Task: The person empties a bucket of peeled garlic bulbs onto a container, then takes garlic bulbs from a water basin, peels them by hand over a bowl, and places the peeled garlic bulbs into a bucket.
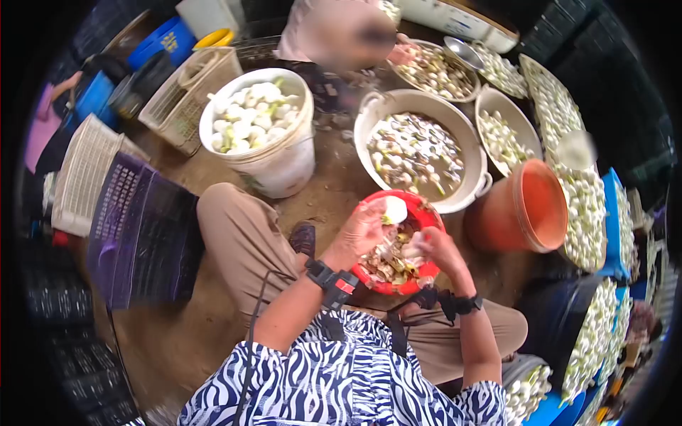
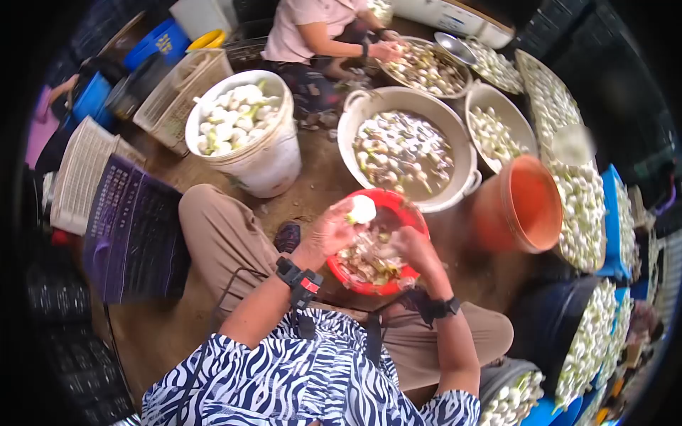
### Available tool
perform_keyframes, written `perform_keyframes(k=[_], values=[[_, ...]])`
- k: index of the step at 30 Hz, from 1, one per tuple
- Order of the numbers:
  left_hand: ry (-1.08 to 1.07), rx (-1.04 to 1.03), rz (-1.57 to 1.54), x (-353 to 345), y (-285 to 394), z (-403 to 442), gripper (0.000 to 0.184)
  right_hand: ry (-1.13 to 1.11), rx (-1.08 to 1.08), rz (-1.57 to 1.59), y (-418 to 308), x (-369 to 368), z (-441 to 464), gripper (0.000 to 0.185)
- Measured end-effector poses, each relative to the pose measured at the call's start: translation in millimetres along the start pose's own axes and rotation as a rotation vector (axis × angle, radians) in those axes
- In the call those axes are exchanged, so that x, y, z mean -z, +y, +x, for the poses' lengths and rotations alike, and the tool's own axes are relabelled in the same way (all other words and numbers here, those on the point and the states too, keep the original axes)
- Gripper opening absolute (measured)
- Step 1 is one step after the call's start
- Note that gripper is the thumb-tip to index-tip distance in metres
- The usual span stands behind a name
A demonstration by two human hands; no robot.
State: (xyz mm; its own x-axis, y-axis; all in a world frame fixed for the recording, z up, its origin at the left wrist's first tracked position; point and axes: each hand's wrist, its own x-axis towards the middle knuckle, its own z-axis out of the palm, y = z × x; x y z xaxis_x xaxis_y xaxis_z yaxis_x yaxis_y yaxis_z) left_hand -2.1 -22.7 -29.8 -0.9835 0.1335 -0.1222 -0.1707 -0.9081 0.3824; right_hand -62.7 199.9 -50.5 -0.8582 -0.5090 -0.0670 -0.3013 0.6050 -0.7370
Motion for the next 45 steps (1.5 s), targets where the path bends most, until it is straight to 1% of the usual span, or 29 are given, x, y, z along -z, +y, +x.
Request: perform_keyframes(k=[1, 2, 3, 5, 8, 9, 12, 13, 14, 15, 17, 18, 21, 22, 23, 24, 25, 29, 30, 33, 34, 35, 36, 37, 39, 40, 42, 43, 45], values=[[0.05, 0.023, -0.01, 6, -4, 1, 0.038, 0.023, 0.102, -0.163, -16, -5, -5, 0.019], [0.105, 0.006, 0.033, 0, -5, -1, 0.037, 0.06, 0.058, -0.038, -42, 2, -9, 0.02], [0.036, -0.026, 0.079, -3, -6, -1, 0.035, 0.101, 0.019, 0.086, -66, 10, -6, 0.022], [0.042, -0.004, 0.072, -14, -18, 2, 0.032, 0.144, 0.022, 0.384, -80, 15, -4, 0.017], [0.016, -0.028, 0.168, -7, -24, 6, 0.034, 0.138, -0.007, 0.624, -73, 12, 0, 0.017], [-0.004, -0.052, 0.22, -9, -23, 4, 0.036, 0.139, -0.013, 0.63, -72, 13, -2, 0.017], [-0.025, -0.049, 0.338, -19, -24, 1, 0.039, 0.25, 0.118, 0.253, -76, 16, 0, 0.012], [-0.014, -0.053, 0.407, -22, -20, 0, 0.043, 0.296, 0.074, 0.229, -79, 15, 1, 0.014], [-0.161, -0.041, 0.378, -13, -16, 0, 0.048, 0.386, 0.103, 0.11, -68, 7, 7, 0.013], [-0.309, -0.027, 0.352, -4, -14, 1, 0.052, 0.319, -0.033, 0.223, -72, 10, 7, 0.01], [-0.149, -0.144, 0.743, -35, -11, -2, 0.057, 0.319, -0.002, 0.185, -78, 13, 9, 0.009], [-0.101, -0.251, 0.886, -37, -11, 3, 0.048, 0.309, 0.008, 0.19, -79, 6, 14, 0.009], [0.005, -0.26, 0.627, -30, -10, 14, 0.036, 0.387, 0.163, 0.03, -66, -2, 12, 0.011], [0.048, -0.229, 0.516, -28, -6, 14, 0.032, 0.343, 0.087, 0.02, -63, -10, 8, 0.013], [-0.014, -0.334, 0.441, -22, -6, 21, 0.034, 0.297, 0.017, 0.015, -54, -19, 8, 0.014], [0.006, -0.321, 0.371, -21, -4, 22, 0.034, 0.207, 0.056, -0.158, -27, -34, 10, 0.011], [0.027, -0.311, 0.302, -20, 0, 23, 0.035, 0.05, 0.073, -0.321, -19, -38, 9, 0.018], [0.047, -0.075, 0.095, 2, 27, 29, 0.039, -0.043, 0.102, -0.295, -28, -27, 11, 0.016], [0.03, -0.144, 0.012, 3, 41, 34, 0.04, -0.067, 0.129, -0.307, -26, -18, 11, 0.015], [0.091, -0.433, -0.316, -15, 130, 48, 0.047, -0.173, 0.127, -0.159, -3, -8, 29, 0.015], [0.048, -0.621, -0.246, -8, 159, 54, 0.058, -0.104, 0.084, -0.103, 4, 3, 41, 0.015], [0.002, -0.641, -0.266, 1, 184, 54, 0.067, -0.034, 0.047, -0.044, 12, 14, 58, 0.016], [-0.09, -0.674, -0.287, 8, 197, 57, 0.056, 0.031, -0.003, 0.006, 26, 25, 77, 0.017], [-0.049, -0.726, -0.239, 12, 201, 63, 0.05, 0.093, -0.051, 0.053, 46, 34, 99, 0.018], [-0.087, -0.64, -0.073, 19, 183, 81, 0.041, 0.121, -0.188, -0.038, 116, 41, 159, 0.02], [0.0, -0.565, 0.05, 21, 167, 92, 0.035, 0.119, -0.198, -0.041, 143, 38, 180, 0.02], [0.141, -0.445, 0.257, 26, 136, 115, 0.029, -0.104, -0.174, -0.512, 190, 23, 226, 0.023], [0.199, -0.387, 0.343, 29, 121, 124, 0.029, -0.077, -0.252, -0.444, 217, 2, 238, 0.03], [0.3, -0.34, 0.492, 26, 95, 141, 0.027, -0.082, -0.188, -0.456, 253, -37, 256, 0.032]])
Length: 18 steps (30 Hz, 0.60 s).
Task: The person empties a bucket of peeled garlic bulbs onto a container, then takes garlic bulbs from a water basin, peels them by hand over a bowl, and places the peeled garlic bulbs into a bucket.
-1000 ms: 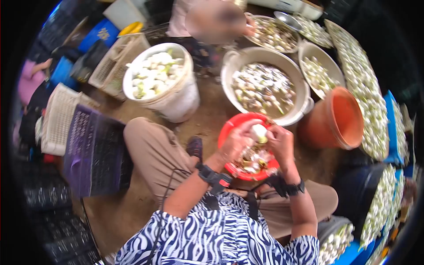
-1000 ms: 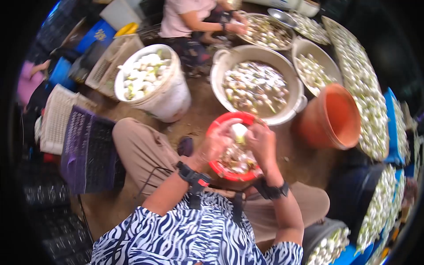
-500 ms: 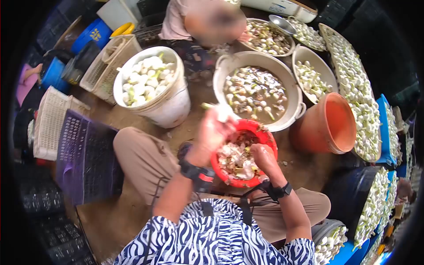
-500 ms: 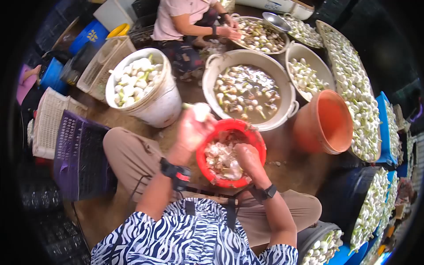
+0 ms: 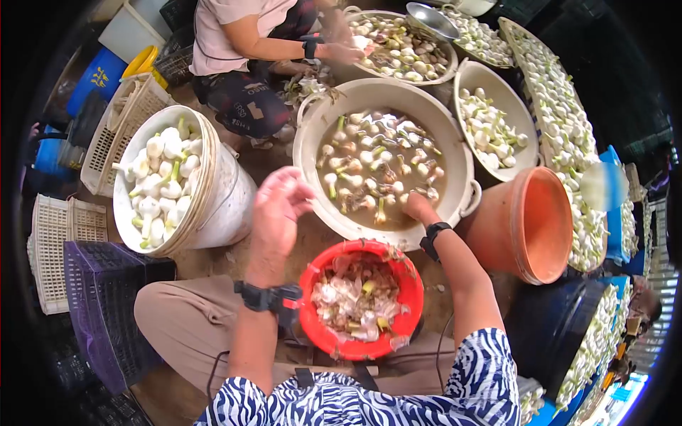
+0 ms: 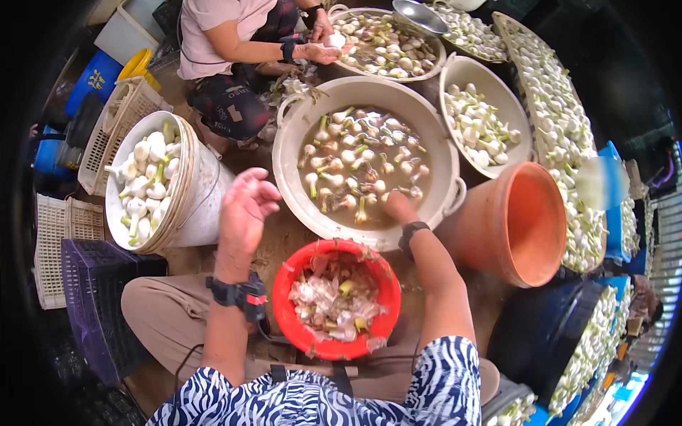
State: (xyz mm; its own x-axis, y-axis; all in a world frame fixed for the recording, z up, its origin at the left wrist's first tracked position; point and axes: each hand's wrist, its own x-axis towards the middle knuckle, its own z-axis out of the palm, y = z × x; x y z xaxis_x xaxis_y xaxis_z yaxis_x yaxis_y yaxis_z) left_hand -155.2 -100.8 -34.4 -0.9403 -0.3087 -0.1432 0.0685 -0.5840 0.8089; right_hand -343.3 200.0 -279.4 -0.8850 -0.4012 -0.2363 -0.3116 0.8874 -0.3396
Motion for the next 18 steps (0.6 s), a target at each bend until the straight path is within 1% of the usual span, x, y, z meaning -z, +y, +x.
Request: perform_keyframes(k=[1, 3, 4, 5, 6, 7, 8, 9, 10, 11, 12, 13, 14, 15, 16, 17, 18], values=[[-0.014, 0.045, 0.078, -4, -10, 3, 0.027, -0.011, 0.01, 0.008, -8, 0, 8, 0.032], [-0.037, 0.147, 0.224, -7, -32, 14, 0.029, -0.283, -0.04, 0.173, -33, 25, 8, 0.029], [-0.051, 0.202, 0.289, -8, -44, 19, 0.03, -0.295, -0.036, 0.172, -39, 35, 6, 0.029], [-0.039, 0.281, 0.336, -16, -53, 22, 0.033, -0.413, -0.098, 0.39, -45, 48, 5, 0.027], [-0.045, 0.317, 0.339, -21, -65, 21, 0.038, -0.526, -0.158, 0.608, -55, 63, 2, 0.025], [-0.094, 0.396, 0.421, -18, -83, 27, 0.044, -0.523, -0.087, 0.775, -68, 80, -13, 0.02], [-0.059, 0.424, 0.453, -26, -93, 22, 0.047, -0.47, -0.021, 0.945, -82, 91, -32, 0.02], [-0.099, 0.474, 0.375, -32, -92, 16, 0.055, -0.417, 0.051, 1.116, -97, 100, -52, 0.021], [-0.128, 0.521, 0.331, -35, -102, 15, 0.044, -0.364, 0.122, 1.104, -109, 107, -69, 0.021], [-0.203, 0.567, 0.244, -32, -115, 17, 0.03, -0.231, 0.206, 1.034, -118, 107, -86, 0.022], [-0.316, 0.454, 0.187, -25, -121, 12, 0.023, -0.195, 0.221, 0.86, -137, 125, -103, 0.02], [-0.291, 0.374, 0.259, -37, -96, -7, 0.023, -0.106, 0.302, 0.442, -151, 141, -119, 0.018], [-0.352, 0.162, 0.221, -27, -111, -12, 0.022, 0.098, 0.46, 0.387, -159, 138, -136, 0.014], [-0.197, 0.318, 0.043, -45, -83, -39, 0.023, 0.045, 0.428, 0.272, -150, 128, -141, 0.013], [-0.233, 0.319, 0.296, -49, -55, -50, 0.027, 0.109, 0.464, 0.369, -176, 141, -159, 0.015], [-0.239, 0.128, 0.519, -39, -79, -46, 0.031, 0.115, 0.481, 0.279, -176, 137, -168, 0.015], [-0.17, -0.02, 0.462, -42, -89, -51, 0.031, 0.276, 0.612, 0.151, -185, 135, -175, 0.016]])
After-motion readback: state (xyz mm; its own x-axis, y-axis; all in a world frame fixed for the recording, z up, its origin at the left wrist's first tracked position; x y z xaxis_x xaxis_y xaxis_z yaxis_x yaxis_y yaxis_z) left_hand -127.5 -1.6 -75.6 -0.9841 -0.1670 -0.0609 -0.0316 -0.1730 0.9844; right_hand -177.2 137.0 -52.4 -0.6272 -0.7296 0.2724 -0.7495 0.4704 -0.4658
